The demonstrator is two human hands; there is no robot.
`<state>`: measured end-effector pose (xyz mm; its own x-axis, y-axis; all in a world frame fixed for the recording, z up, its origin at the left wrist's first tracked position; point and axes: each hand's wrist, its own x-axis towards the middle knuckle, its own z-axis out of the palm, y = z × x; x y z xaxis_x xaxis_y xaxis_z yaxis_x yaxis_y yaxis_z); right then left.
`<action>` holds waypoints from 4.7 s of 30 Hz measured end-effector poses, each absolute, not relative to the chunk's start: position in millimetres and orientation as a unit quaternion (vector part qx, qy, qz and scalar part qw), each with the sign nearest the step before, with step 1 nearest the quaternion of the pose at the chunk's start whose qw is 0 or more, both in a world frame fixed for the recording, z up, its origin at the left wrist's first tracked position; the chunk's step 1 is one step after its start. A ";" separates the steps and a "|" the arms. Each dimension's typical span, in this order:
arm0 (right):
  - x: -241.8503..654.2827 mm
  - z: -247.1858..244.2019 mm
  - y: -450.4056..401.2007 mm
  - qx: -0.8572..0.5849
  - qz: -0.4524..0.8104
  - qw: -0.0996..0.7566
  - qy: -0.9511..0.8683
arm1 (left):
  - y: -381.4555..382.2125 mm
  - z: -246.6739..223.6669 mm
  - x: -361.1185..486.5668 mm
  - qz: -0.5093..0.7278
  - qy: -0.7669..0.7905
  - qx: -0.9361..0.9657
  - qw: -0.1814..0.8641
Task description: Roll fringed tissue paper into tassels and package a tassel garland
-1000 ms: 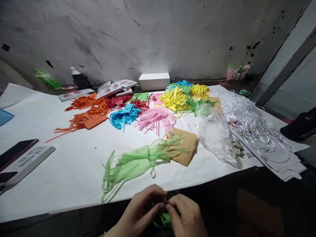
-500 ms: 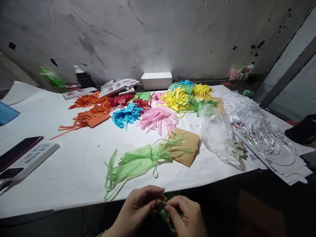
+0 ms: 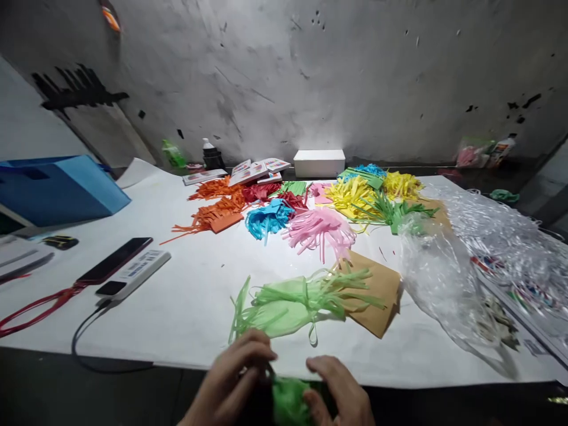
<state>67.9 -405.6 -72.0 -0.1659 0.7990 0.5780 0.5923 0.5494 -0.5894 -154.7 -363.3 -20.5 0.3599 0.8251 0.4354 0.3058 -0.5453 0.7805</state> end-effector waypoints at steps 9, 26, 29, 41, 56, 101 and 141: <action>28.6 -78.5 -320.3 -0.400 -0.109 0.368 -0.832 | -242.9 36.1 -280.9 0.418 0.609 0.670 -0.079; 41.9 -102.7 -353.7 -0.391 -0.173 0.397 -0.812 | -271.2 -46.2 -202.6 0.185 0.598 0.776 -0.078; 35.1 -99.4 -355.4 -0.417 -0.145 0.408 -0.799 | -295.5 -36.6 -197.4 0.255 0.494 0.830 -0.039; 25.0 -113.5 -358.9 -0.397 -0.136 0.439 -0.794 | -274.1 -42.1 -184.6 0.143 0.594 0.791 -0.031; 26.7 -94.3 -363.5 -0.404 -0.117 0.412 -0.808 | -286.1 -52.0 -168.8 0.143 0.568 0.810 -0.029; 43.3 -77.0 -361.0 -0.400 -0.109 0.328 -0.849 | -324.7 -65.8 -186.8 0.297 0.391 0.862 0.124; 56.3 -75.8 -332.4 -0.629 -0.114 0.320 -0.700 | -317.5 -48.7 -159.8 0.067 0.594 0.799 0.064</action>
<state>56.3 -332.4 -75.8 -0.0049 0.8068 0.5907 0.9523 0.1841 -0.2436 -159.8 -317.5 -48.7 0.2851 0.9580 0.0317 0.9408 -0.2860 0.1820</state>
